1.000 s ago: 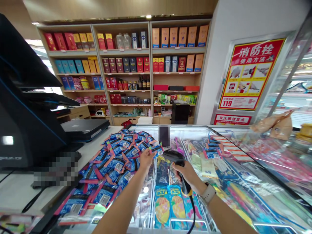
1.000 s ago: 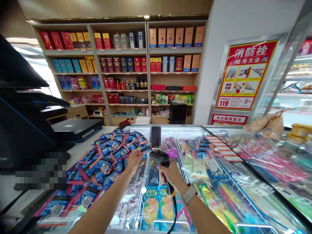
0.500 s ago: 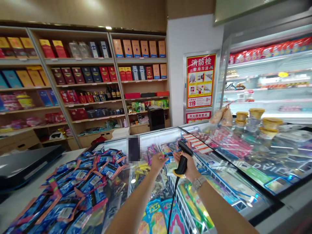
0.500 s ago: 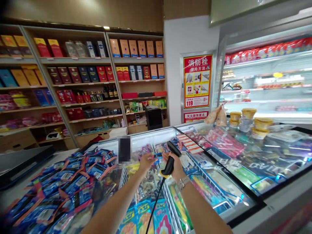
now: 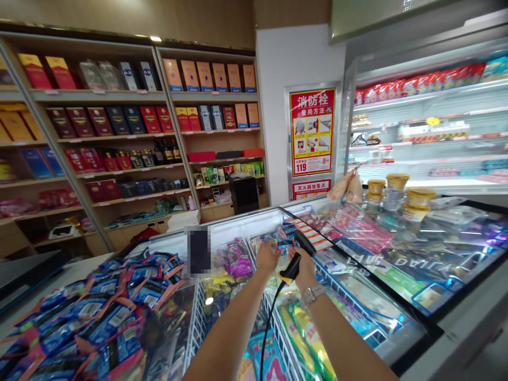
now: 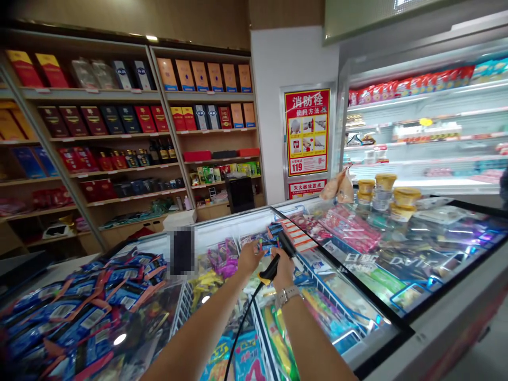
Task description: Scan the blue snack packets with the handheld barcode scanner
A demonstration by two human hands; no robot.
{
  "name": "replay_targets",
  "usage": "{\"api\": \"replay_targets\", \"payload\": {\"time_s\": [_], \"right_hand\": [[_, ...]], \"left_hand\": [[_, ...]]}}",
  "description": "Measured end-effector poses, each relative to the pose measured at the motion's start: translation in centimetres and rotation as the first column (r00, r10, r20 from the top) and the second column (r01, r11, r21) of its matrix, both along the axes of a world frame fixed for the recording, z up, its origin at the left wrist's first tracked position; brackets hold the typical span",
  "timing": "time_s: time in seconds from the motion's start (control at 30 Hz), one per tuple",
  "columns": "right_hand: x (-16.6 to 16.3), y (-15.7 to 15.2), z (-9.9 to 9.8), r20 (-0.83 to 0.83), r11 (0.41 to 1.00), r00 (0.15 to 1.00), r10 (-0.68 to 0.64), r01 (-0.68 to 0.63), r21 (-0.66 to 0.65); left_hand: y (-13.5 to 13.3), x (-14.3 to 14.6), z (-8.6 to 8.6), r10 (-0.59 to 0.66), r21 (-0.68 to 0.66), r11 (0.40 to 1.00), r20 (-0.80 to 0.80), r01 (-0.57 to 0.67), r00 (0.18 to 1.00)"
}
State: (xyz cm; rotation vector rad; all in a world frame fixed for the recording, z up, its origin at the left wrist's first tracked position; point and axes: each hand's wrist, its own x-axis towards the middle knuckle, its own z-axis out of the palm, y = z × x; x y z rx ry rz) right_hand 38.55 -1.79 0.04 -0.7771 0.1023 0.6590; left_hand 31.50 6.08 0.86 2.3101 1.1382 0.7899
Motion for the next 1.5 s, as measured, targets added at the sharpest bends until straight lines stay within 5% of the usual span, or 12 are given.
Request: {"api": "replay_targets", "payload": {"time_s": [0.1,0.23,0.43,0.6,0.77,0.97,1.1,1.23,1.3,1.4,1.5], "right_hand": [[-1.3,-0.4,0.7,0.016,0.986,0.99,0.14,-0.141,0.085],[-3.9,-0.9,0.8,0.082,0.935,0.939,0.333,-0.34,0.1],[-11.6,-0.9,0.9,0.159,0.819,0.817,0.554,-0.569,0.074],[-20.0,0.0,1.6,0.205,0.671,0.664,0.719,-0.74,0.045],[-25.5,0.9,0.7,0.155,0.603,0.597,0.787,-0.798,0.011],[-26.0,0.6,-0.3,0.179,0.609,0.607,0.774,-0.792,0.051],[-25.7,0.6,-0.5,0.173,0.609,0.606,0.776,-0.792,0.044],[-26.0,0.5,-0.5,0.204,0.664,0.657,0.726,-0.746,0.039],[-26.0,0.3,-0.3,0.216,0.738,0.723,0.656,-0.675,0.019],[-25.1,0.3,0.2,0.241,0.824,0.794,0.559,-0.564,-0.054],[-23.2,0.4,0.6,0.232,0.868,0.837,0.496,-0.486,-0.101]], "left_hand": [[-0.1,-3.4,0.1,-0.061,0.066,0.996,0.061,0.057,0.996],[-0.4,-11.9,0.7,-0.046,0.143,0.989,0.098,0.031,0.994],[0.0,-26.7,1.1,0.226,0.293,0.918,0.171,-0.268,0.959],[0.8,-33.1,0.4,0.403,0.388,0.798,0.226,-0.461,0.887],[1.4,-33.6,-0.4,0.425,0.437,0.768,0.199,-0.468,0.883],[1.0,-32.7,-0.5,0.546,0.439,0.741,0.045,-0.508,0.836],[0.2,-33.0,-0.1,0.507,0.401,0.791,-0.005,-0.462,0.862],[-0.8,-32.8,0.6,0.29,0.326,0.885,0.175,-0.333,0.941],[-1.4,-31.7,0.9,0.202,0.222,0.931,0.345,-0.289,0.917],[-2.4,-29.3,0.5,0.194,-0.12,0.981,0.592,-0.152,0.783],[-3.2,-27.1,-0.7,0.266,-0.447,0.883,0.73,0.145,0.63]]}}
